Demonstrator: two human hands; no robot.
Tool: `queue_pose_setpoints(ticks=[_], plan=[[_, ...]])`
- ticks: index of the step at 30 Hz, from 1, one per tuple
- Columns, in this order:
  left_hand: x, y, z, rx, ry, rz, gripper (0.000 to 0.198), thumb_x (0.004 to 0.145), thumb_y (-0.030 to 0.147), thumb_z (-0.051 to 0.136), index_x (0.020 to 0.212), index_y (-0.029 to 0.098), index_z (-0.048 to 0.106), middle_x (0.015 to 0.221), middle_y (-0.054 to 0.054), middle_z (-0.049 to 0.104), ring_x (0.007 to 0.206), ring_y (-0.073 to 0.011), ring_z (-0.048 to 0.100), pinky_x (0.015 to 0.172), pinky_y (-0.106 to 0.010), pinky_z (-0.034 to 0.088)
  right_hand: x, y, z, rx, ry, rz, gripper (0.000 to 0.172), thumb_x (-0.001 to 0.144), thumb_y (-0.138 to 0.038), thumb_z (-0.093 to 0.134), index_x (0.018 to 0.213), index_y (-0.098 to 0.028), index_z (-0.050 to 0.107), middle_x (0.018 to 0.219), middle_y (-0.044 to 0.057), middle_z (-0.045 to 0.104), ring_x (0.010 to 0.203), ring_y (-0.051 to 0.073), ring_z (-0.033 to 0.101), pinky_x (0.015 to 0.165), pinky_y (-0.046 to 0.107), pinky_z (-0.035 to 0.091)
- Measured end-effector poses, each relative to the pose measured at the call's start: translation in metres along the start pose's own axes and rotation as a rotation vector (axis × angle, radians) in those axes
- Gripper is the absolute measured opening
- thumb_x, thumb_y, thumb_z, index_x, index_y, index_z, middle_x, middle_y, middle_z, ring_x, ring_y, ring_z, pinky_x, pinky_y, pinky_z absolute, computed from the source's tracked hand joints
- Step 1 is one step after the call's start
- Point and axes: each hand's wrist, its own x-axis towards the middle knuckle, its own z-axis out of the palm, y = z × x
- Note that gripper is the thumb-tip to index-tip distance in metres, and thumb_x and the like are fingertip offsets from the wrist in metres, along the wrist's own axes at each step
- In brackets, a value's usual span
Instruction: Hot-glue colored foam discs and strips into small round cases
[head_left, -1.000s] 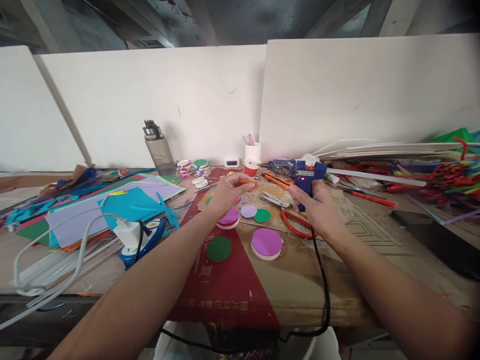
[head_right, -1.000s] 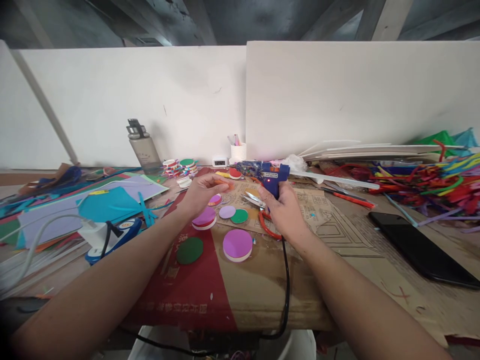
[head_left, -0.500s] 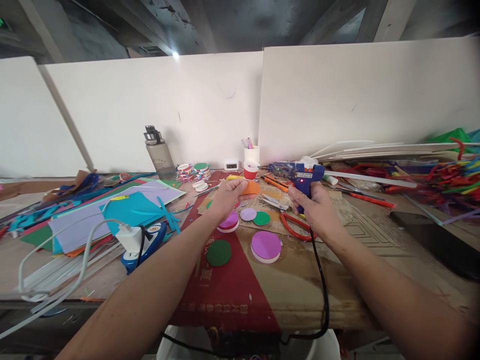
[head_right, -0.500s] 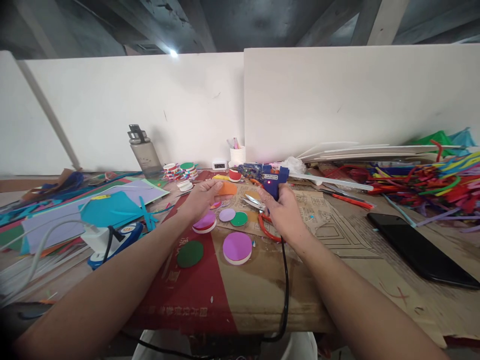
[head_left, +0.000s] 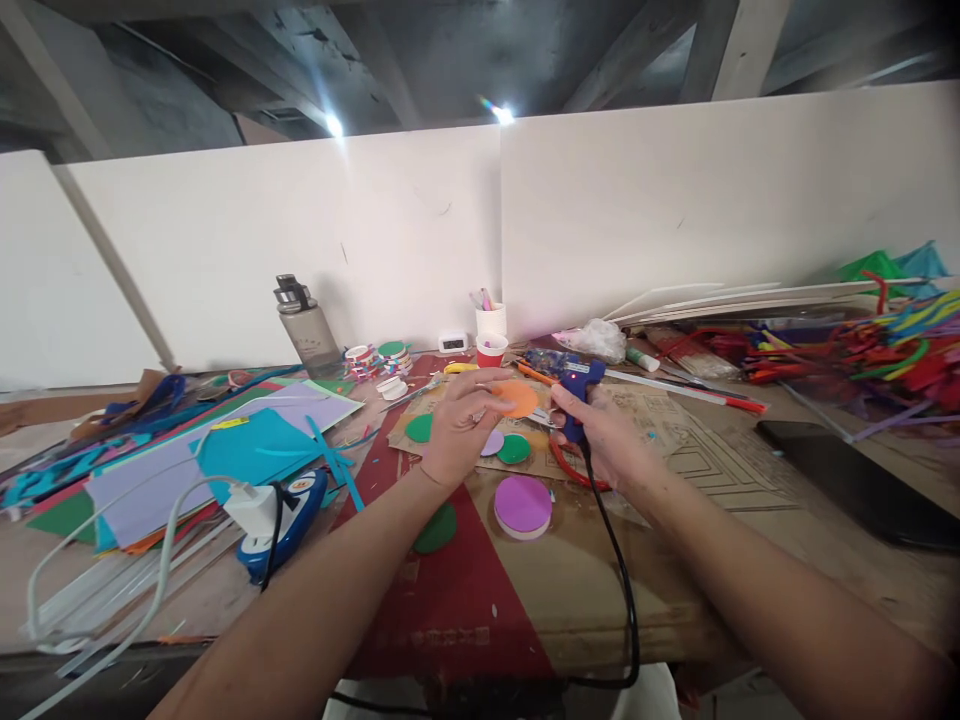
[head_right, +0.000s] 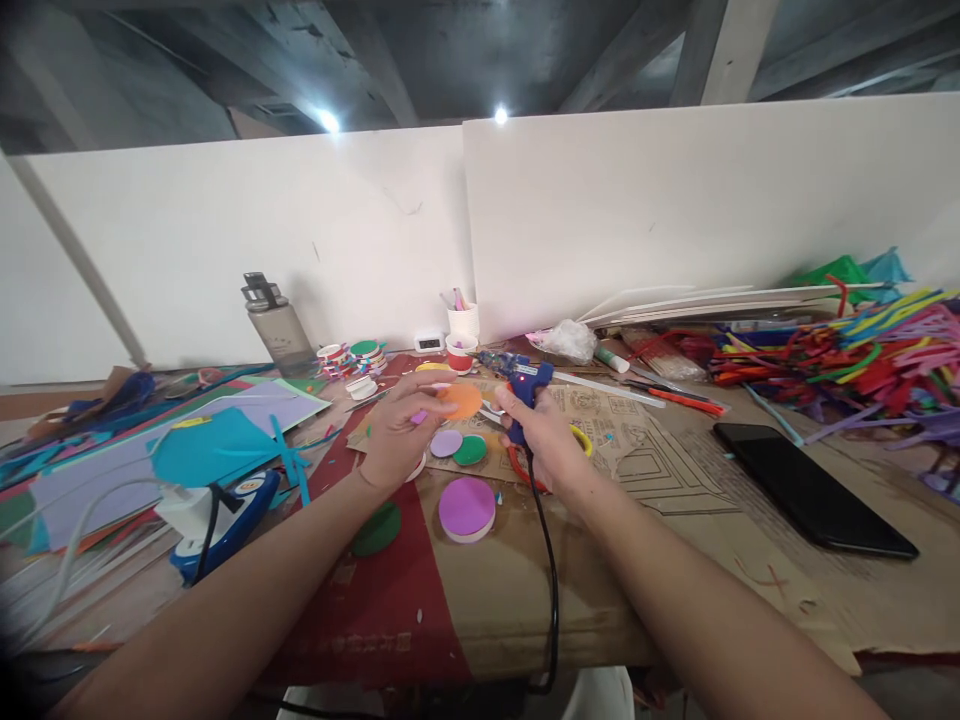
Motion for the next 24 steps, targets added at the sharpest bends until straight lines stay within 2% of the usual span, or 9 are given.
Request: queue_pose_setpoints(ticks=[4,6,9,12,14,16,19,24], plan=[[-0.002,0.005,0.002,0.096,0.005,0.051,0.014,0.087,0.017,0.063,0.079,0.023,0.073,0.102,-0.006,0.062,0.098,-0.0167,0.059,0.083,-0.033,0.050,-0.004,0.003,0.005,0.044,-0.062,0.062,0.049,0.055,-0.036,0.091,0.083,-0.021,0.054,0.065,-0.007,0.051,0.054,0.007,0.041,0.041,0.017,0.037],[-0.001,0.005,0.003,0.106,-0.007,0.022,0.014,0.085,0.014,0.063,0.079,0.023,0.072,0.093,-0.004,0.059,0.093,-0.0157,0.058,0.081,-0.032,0.049,-0.004,0.003,0.006,0.041,-0.060,0.074,0.049,0.054,-0.035,0.091,0.080,-0.019,0.053,0.062,-0.008,0.048,0.052,0.006,0.038,0.040,0.016,0.035],[-0.001,0.004,0.008,0.036,0.023,-0.168,0.012,0.081,0.014,0.065,0.090,0.022,0.068,0.095,-0.004,0.060,0.089,-0.0152,0.058,0.080,-0.030,0.049,-0.002,0.001,0.006,0.053,-0.024,0.088,0.050,0.051,-0.033,0.092,0.077,-0.019,0.052,0.061,-0.008,0.047,0.051,0.004,0.036,0.039,0.015,0.032],[0.000,0.005,0.015,-0.231,0.113,-0.492,0.019,0.081,0.023,0.066,0.099,0.020,0.060,0.097,-0.004,0.061,0.085,-0.0139,0.060,0.077,-0.029,0.051,0.000,0.000,0.005,0.065,0.040,0.098,0.051,0.050,-0.033,0.092,0.076,-0.020,0.051,0.058,-0.009,0.047,0.048,0.004,0.036,0.038,0.016,0.031],[0.001,0.008,0.019,-0.482,0.069,-0.716,0.022,0.086,0.037,0.061,0.097,0.018,0.057,0.089,-0.004,0.064,0.077,-0.0138,0.062,0.071,-0.028,0.051,0.001,0.000,0.004,0.047,0.078,0.093,0.051,0.051,-0.036,0.091,0.075,-0.021,0.049,0.055,-0.010,0.045,0.045,0.004,0.035,0.037,0.017,0.030],[0.001,0.012,0.022,-0.648,-0.047,-0.875,0.032,0.085,0.048,0.061,0.091,0.017,0.057,0.080,-0.004,0.066,0.068,-0.0137,0.063,0.063,-0.027,0.050,0.001,0.001,0.004,-0.005,0.115,0.064,0.051,0.053,-0.040,0.090,0.074,-0.021,0.048,0.052,-0.010,0.046,0.043,0.005,0.037,0.037,0.018,0.029],[0.001,0.016,0.022,-0.658,-0.140,-0.944,0.038,0.071,0.046,0.077,0.085,0.016,0.059,0.073,-0.003,0.068,0.062,-0.0126,0.061,0.058,-0.024,0.047,0.000,0.005,0.005,-0.093,0.142,-0.023,0.052,0.052,-0.045,0.089,0.075,-0.021,0.049,0.052,-0.010,0.048,0.042,0.006,0.039,0.039,0.020,0.032],[0.003,0.012,0.016,-0.595,-0.127,-0.940,0.037,0.065,0.041,0.081,0.084,0.015,0.065,0.072,-0.004,0.070,0.061,-0.0133,0.061,0.057,-0.025,0.045,-0.001,0.009,0.004,-0.165,0.126,-0.109,0.050,0.054,-0.045,0.088,0.079,-0.021,0.052,0.059,-0.009,0.054,0.044,0.007,0.042,0.042,0.022,0.034]])
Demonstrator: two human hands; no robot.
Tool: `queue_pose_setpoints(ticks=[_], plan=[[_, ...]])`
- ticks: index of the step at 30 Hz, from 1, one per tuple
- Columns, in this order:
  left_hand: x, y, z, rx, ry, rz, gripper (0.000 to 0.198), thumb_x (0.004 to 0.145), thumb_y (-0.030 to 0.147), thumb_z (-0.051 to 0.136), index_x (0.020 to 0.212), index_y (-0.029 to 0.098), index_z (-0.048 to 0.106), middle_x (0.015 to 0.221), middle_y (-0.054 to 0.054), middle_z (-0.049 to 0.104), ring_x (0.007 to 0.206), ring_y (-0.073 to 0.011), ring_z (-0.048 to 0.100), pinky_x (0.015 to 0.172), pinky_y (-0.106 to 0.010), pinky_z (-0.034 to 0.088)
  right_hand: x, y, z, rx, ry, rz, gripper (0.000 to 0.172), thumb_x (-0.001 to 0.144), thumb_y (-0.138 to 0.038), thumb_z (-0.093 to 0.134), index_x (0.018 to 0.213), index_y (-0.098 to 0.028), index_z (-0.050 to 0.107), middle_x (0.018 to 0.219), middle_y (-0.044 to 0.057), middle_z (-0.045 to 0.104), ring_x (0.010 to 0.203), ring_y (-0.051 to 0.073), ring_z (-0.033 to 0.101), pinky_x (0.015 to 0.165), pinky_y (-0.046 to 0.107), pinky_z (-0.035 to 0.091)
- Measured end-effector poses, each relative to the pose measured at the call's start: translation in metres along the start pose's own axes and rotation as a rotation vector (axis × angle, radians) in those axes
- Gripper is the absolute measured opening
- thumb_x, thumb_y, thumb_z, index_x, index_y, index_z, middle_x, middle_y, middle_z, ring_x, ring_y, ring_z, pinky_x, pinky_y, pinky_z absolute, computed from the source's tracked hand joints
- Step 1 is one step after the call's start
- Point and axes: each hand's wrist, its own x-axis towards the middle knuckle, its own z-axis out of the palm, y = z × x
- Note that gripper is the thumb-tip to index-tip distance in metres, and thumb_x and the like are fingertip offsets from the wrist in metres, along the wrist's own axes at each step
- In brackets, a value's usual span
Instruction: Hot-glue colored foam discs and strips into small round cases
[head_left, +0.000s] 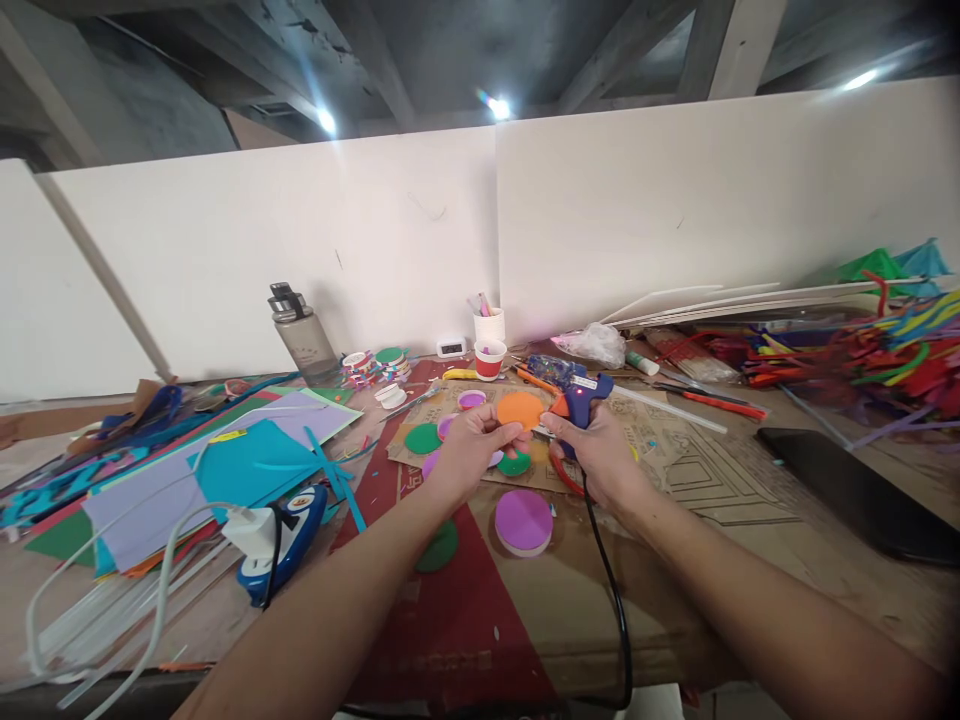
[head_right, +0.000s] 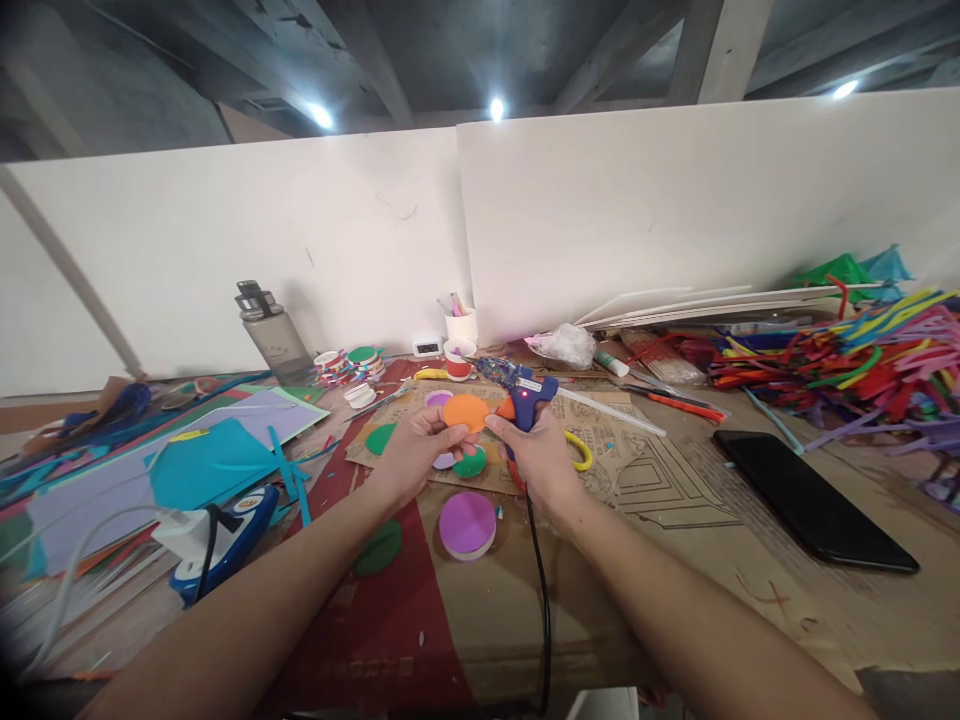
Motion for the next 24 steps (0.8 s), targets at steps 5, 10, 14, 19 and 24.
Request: queue_pose_setpoints(ticks=[5,10,14,19,24], plan=[[-0.003,0.007,-0.001,0.166,-0.119,-0.023,0.033,0.068,0.045,0.078,0.076,0.014,0.069,0.068,-0.003,0.068,0.060,-0.0143,0.058,0.059,-0.027,0.044,0.001,-0.002,-0.003,-0.030,-0.010,-0.004,0.048,0.055,-0.043,0.087,0.079,-0.020,0.053,0.060,-0.008,0.055,0.043,0.006,0.042,0.041,0.022,0.032],[-0.004,0.009,-0.001,0.257,-0.077,0.123,0.034,0.073,0.047,0.073,0.086,0.015,0.072,0.083,-0.002,0.069,0.075,-0.0149,0.057,0.067,-0.025,0.044,0.001,-0.002,-0.003,-0.031,0.005,0.013,0.048,0.053,-0.044,0.087,0.078,-0.020,0.054,0.060,-0.007,0.056,0.041,0.007,0.041,0.040,0.022,0.032],[-0.002,0.006,-0.005,0.272,-0.016,0.085,0.034,0.073,0.050,0.074,0.074,0.016,0.069,0.067,0.002,0.062,0.061,-0.0107,0.050,0.060,-0.023,0.040,0.000,0.004,-0.002,-0.078,-0.018,0.024,0.046,0.056,-0.043,0.086,0.078,-0.020,0.053,0.058,-0.008,0.055,0.040,0.007,0.042,0.038,0.023,0.034],[0.006,0.008,-0.018,0.228,-0.009,0.079,0.050,0.084,0.063,0.055,0.073,0.017,0.069,0.065,-0.003,0.065,0.059,-0.0139,0.055,0.057,-0.026,0.041,0.004,-0.001,-0.006,-0.039,0.029,0.050,0.049,0.052,-0.042,0.088,0.079,-0.021,0.054,0.059,-0.007,0.056,0.040,0.007,0.043,0.037,0.022,0.034],[0.017,0.009,-0.042,0.637,0.012,0.148,0.022,0.074,0.040,0.071,0.086,0.022,0.075,0.089,-0.006,0.075,0.082,-0.0221,0.065,0.074,-0.031,0.049,0.011,-0.015,-0.012,0.049,0.097,-0.001,0.051,0.046,-0.040,0.091,0.073,-0.020,0.053,0.060,-0.008,0.054,0.043,0.005,0.043,0.038,0.022,0.037]])
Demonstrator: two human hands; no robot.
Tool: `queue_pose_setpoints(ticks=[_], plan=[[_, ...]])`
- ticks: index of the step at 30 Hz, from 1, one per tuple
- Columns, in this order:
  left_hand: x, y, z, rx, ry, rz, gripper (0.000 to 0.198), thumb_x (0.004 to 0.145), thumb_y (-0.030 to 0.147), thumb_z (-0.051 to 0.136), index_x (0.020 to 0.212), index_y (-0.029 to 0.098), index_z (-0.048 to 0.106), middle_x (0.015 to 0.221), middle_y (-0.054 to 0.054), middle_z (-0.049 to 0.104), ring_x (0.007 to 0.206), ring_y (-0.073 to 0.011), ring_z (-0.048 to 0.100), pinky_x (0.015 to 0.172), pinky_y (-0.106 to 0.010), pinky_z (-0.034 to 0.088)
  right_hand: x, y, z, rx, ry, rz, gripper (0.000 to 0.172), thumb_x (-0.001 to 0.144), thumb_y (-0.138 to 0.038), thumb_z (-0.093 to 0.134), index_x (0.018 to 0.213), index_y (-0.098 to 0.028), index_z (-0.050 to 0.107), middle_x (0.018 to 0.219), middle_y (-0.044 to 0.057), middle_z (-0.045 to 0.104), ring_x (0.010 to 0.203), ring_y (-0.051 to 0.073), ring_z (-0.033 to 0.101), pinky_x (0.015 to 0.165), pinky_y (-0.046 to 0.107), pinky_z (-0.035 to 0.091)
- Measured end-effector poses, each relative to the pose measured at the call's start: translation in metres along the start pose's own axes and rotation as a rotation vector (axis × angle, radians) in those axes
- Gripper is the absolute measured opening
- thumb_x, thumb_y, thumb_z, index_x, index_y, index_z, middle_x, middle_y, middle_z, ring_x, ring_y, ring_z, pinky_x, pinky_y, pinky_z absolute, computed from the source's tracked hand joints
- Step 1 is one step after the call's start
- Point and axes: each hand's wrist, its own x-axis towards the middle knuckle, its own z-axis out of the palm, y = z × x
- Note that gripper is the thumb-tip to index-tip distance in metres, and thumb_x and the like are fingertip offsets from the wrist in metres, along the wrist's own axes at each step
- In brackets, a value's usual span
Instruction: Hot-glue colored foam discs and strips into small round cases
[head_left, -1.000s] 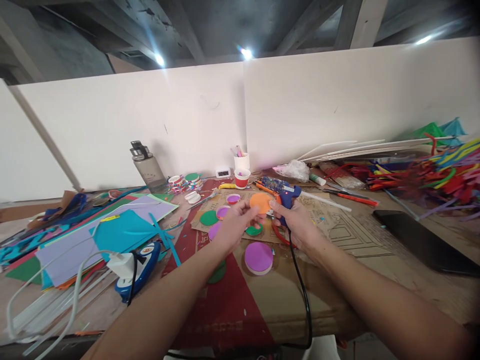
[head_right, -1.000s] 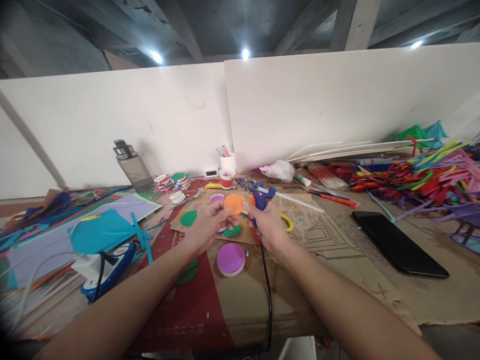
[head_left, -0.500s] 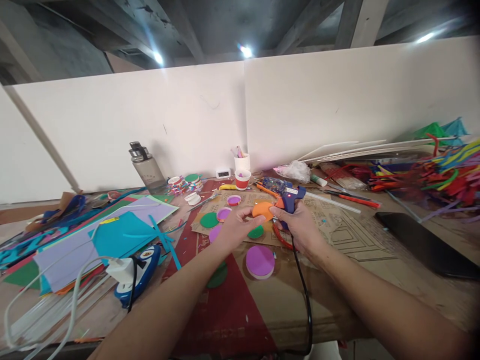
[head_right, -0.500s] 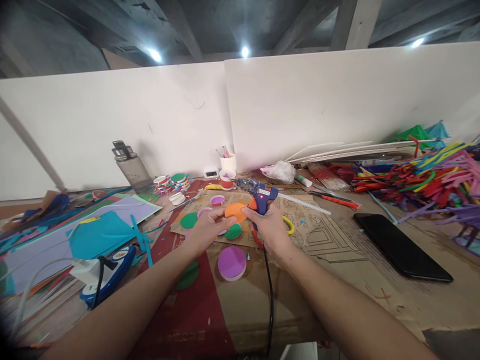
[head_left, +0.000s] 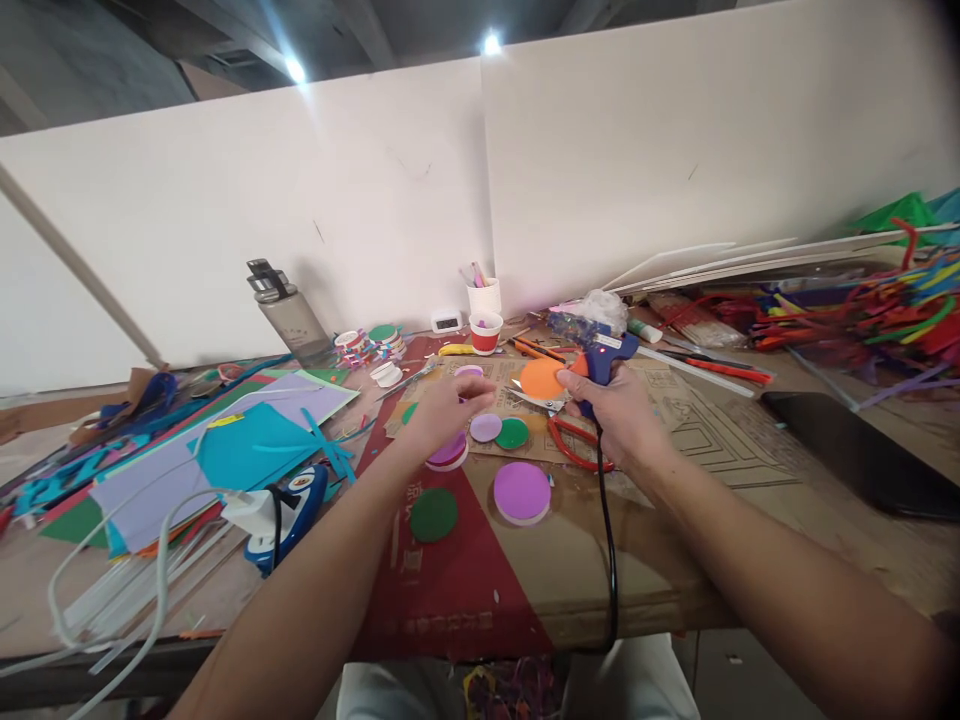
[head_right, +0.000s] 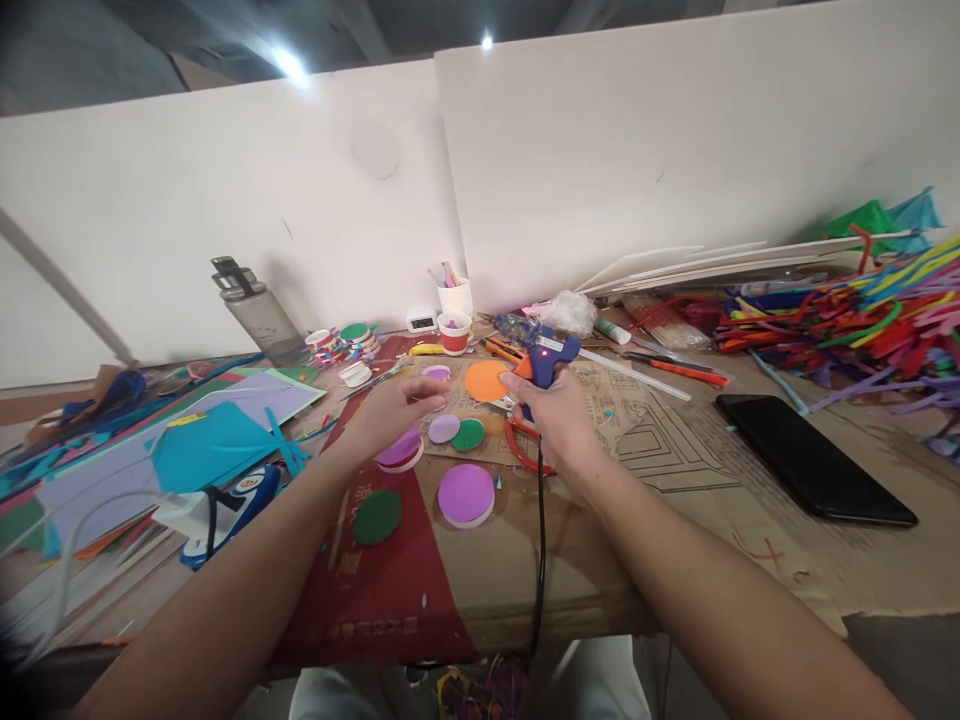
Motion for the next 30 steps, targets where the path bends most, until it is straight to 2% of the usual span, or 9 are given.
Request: queue_pose_setpoints(ticks=[2,4,7,9,16,19,23,27,30], plan=[[0.002,-0.007,-0.003,0.281,-0.035,0.046,0.021,0.071,0.031,0.072,0.090,0.023,0.076,0.098,-0.007,0.075,0.094,-0.0272,0.065,0.086,-0.036,0.048,0.002,-0.002,-0.001,0.018,0.006,-0.008,0.050,0.046,-0.040,0.091,0.071,-0.020,0.052,0.059,-0.008,0.053,0.043,0.005,0.042,0.038,0.022,0.036],[0.001,-0.013,-0.002,0.492,-0.149,0.081,0.025,0.072,0.028,0.070,0.095,0.022,0.075,0.104,-0.010,0.074,0.103,-0.0313,0.063,0.091,-0.039,0.046,0.002,-0.001,-0.002,0.017,0.000,-0.011,0.049,0.047,-0.039,0.091,0.071,-0.020,0.052,0.059,-0.008,0.053,0.042,0.005,0.042,0.038,0.022,0.036],[-0.001,-0.018,0.003,0.640,-0.322,0.111,0.027,0.077,0.029,0.065,0.101,0.020,0.073,0.110,-0.013,0.072,0.106,-0.0335,0.062,0.092,-0.041,0.045,0.003,0.003,-0.002,0.003,0.000,0.007,0.049,0.047,-0.039,0.090,0.074,-0.020,0.054,0.061,-0.008,0.055,0.043,0.005,0.042,0.038,0.021,0.037],[-0.002,-0.019,0.005,0.654,-0.338,0.114,0.028,0.078,0.029,0.064,0.104,0.019,0.072,0.114,-0.014,0.070,0.109,-0.0334,0.061,0.093,-0.041,0.045,0.004,0.005,-0.003,-0.001,0.005,0.026,0.050,0.047,-0.039,0.090,0.076,-0.020,0.055,0.062,-0.007,0.056,0.043,0.005,0.042,0.037,0.021,0.037],[-0.003,-0.021,0.005,0.562,-0.235,0.076,0.041,0.070,0.029,0.070,0.110,0.021,0.070,0.117,-0.013,0.068,0.111,-0.0336,0.059,0.095,-0.042,0.045,0.006,0.007,-0.004,-0.034,0.009,0.026,0.046,0.049,-0.037,0.089,0.075,-0.019,0.055,0.063,-0.006,0.057,0.044,0.005,0.041,0.037,0.021,0.035],[-0.001,-0.017,0.004,0.473,-0.187,0.095,0.031,0.068,0.022,0.068,0.099,0.023,0.074,0.105,-0.009,0.072,0.099,-0.0306,0.063,0.090,-0.040,0.047,0.005,0.005,-0.004,-0.030,0.008,0.030,0.044,0.050,-0.036,0.088,0.075,-0.019,0.057,0.064,-0.005,0.058,0.045,0.005,0.042,0.037,0.021,0.035],[0.001,-0.008,0.003,0.315,-0.015,0.037,0.012,0.073,0.023,0.063,0.078,0.023,0.075,0.084,-0.004,0.074,0.078,-0.0229,0.063,0.075,-0.034,0.047,0.004,0.004,-0.004,0.006,-0.004,0.038,0.042,0.050,-0.036,0.088,0.074,-0.019,0.058,0.062,-0.005,0.058,0.046,0.006,0.044,0.038,0.021,0.035],[0.001,-0.001,0.003,0.000,0.145,-0.078,0.018,0.075,0.036,0.069,0.077,0.019,0.070,0.074,-0.003,0.070,0.061,-0.0159,0.058,0.056,-0.028,0.045,0.004,0.004,-0.004,0.012,-0.019,0.038,0.042,0.051,-0.038,0.088,0.071,-0.019,0.057,0.054,-0.007,0.054,0.044,0.006,0.043,0.039,0.021,0.036],[0.001,0.003,0.005,-0.294,0.154,-0.191,0.030,0.072,0.042,0.074,0.084,0.016,0.065,0.077,-0.004,0.068,0.053,-0.0124,0.057,0.046,-0.025,0.045,0.003,0.003,-0.004,-0.002,-0.031,0.049,0.043,0.051,-0.038,0.089,0.068,-0.019,0.054,0.051,-0.006,0.053,0.043,0.006,0.044,0.039,0.020,0.035]])
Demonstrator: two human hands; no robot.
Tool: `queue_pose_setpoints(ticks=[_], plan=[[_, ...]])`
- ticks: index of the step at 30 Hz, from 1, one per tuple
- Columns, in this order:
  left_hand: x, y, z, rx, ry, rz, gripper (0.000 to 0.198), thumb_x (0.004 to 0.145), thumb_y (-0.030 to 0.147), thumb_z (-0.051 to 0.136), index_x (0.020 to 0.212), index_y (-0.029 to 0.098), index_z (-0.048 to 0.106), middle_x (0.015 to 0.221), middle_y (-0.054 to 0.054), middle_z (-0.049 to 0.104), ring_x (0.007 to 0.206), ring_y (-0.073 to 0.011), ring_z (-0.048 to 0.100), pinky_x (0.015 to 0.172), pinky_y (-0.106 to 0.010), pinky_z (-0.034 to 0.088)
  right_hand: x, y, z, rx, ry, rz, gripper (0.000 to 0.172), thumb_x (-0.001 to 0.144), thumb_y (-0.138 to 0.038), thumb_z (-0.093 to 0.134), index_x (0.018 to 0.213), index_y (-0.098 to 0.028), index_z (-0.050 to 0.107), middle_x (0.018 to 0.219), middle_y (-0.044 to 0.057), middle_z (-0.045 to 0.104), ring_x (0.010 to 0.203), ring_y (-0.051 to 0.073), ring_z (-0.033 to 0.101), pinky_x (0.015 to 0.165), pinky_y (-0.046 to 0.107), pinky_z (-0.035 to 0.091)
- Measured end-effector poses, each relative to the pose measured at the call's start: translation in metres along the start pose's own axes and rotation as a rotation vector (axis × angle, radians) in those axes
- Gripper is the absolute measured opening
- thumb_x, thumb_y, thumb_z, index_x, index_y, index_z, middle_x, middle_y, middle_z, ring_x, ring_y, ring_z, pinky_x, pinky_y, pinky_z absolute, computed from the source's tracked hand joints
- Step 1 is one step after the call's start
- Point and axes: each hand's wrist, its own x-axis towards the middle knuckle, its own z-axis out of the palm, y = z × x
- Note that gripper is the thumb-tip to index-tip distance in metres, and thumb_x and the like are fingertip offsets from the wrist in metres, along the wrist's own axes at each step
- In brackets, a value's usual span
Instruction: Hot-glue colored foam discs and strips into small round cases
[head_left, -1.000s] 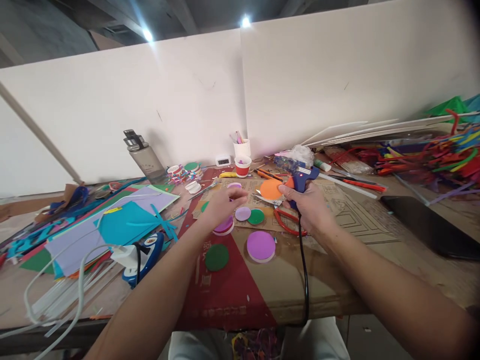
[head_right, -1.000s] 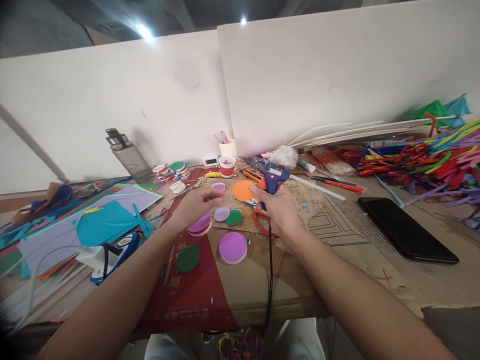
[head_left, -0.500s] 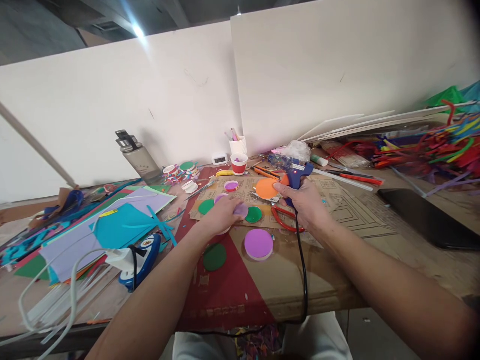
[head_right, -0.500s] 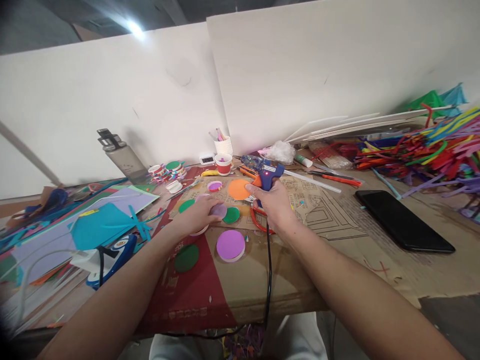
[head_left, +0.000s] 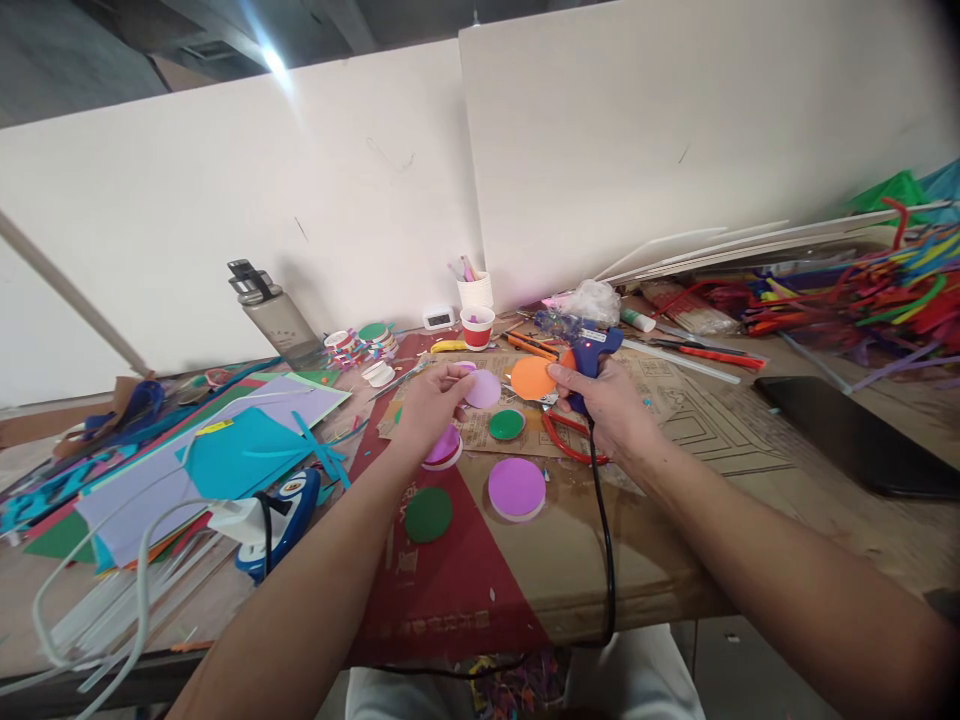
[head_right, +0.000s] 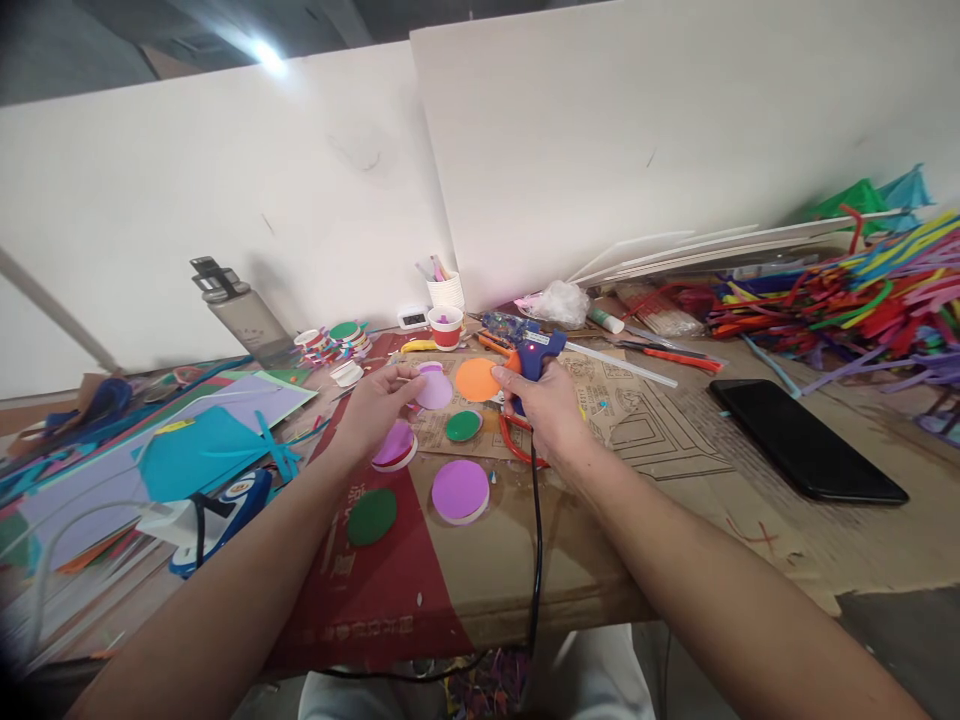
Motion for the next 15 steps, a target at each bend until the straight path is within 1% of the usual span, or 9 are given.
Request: queue_pose_setpoints(ticks=[2,4,8,10,12,13,15], plan=[[-0.001,0.002,0.003,-0.143,-0.033,-0.080,0.035,0.071,0.041,0.077,0.090,0.016,0.061,0.081,-0.004,0.069,0.057,-0.0132,0.062,0.045,-0.023,0.048,0.000,0.000,0.001,0.004,-0.003,0.014,0.043,0.051,-0.038,0.089,0.067,-0.019,0.053,0.050,-0.006,0.053,0.043,0.006,0.044,0.039,0.020,0.036],[-0.003,0.003,0.006,-0.262,-0.069,-0.131,0.036,0.071,0.037,0.078,0.093,0.016,0.058,0.085,-0.005,0.070,0.063,-0.0140,0.067,0.049,-0.022,0.052,0.000,0.000,0.002,0.012,0.000,0.036,0.044,0.050,-0.037,0.089,0.067,-0.019,0.053,0.049,-0.006,0.053,0.042,0.006,0.044,0.039,0.020,0.037],[-0.007,0.003,0.015,-0.395,-0.141,-0.146,0.035,0.070,0.029,0.079,0.095,0.015,0.060,0.090,-0.004,0.071,0.073,-0.0140,0.069,0.065,-0.027,0.060,-0.001,0.001,0.004,0.010,0.012,0.061,0.046,0.048,-0.036,0.090,0.070,-0.019,0.053,0.049,-0.007,0.054,0.041,0.006,0.044,0.039,0.020,0.037],[-0.009,0.002,0.020,-0.422,-0.185,-0.117,0.032,0.069,0.028,0.080,0.094,0.014,0.064,0.094,-0.006,0.072,0.079,-0.0152,0.069,0.075,-0.031,0.061,-0.001,0.003,0.006,0.009,0.011,0.055,0.045,0.048,-0.035,0.090,0.069,-0.019,0.053,0.049,-0.006,0.056,0.042,0.006,0.045,0.039,0.020,0.038],[-0.011,0.002,0.024,-0.437,-0.198,-0.061,0.027,0.070,0.028,0.079,0.090,0.014,0.068,0.096,-0.006,0.072,0.083,-0.0161,0.069,0.082,-0.034,0.059,-0.001,0.003,0.007,0.031,0.002,0.052,0.045,0.048,-0.034,0.090,0.069,-0.019,0.054,0.049,-0.005,0.057,0.043,0.007,0.046,0.039,0.020,0.038],[-0.012,0.002,0.026,-0.440,-0.183,-0.021,0.025,0.070,0.028,0.079,0.088,0.014,0.069,0.096,-0.006,0.072,0.084,-0.0163,0.069,0.085,-0.035,0.058,-0.001,0.003,0.007,0.053,-0.008,0.050,0.044,0.048,-0.035,0.090,0.069,-0.019,0.055,0.050,-0.005,0.057,0.043,0.007,0.046,0.039,0.019,0.038],[-0.013,0.002,0.025,-0.413,-0.109,0.094,0.019,0.074,0.028,0.076,0.088,0.016,0.071,0.098,-0.006,0.073,0.088,-0.0172,0.069,0.088,-0.036,0.057,-0.001,0.002,0.006,0.110,-0.030,0.045,0.045,0.048,-0.035,0.090,0.070,-0.018,0.055,0.051,-0.005,0.058,0.043,0.007,0.046,0.039,0.018,0.037]])
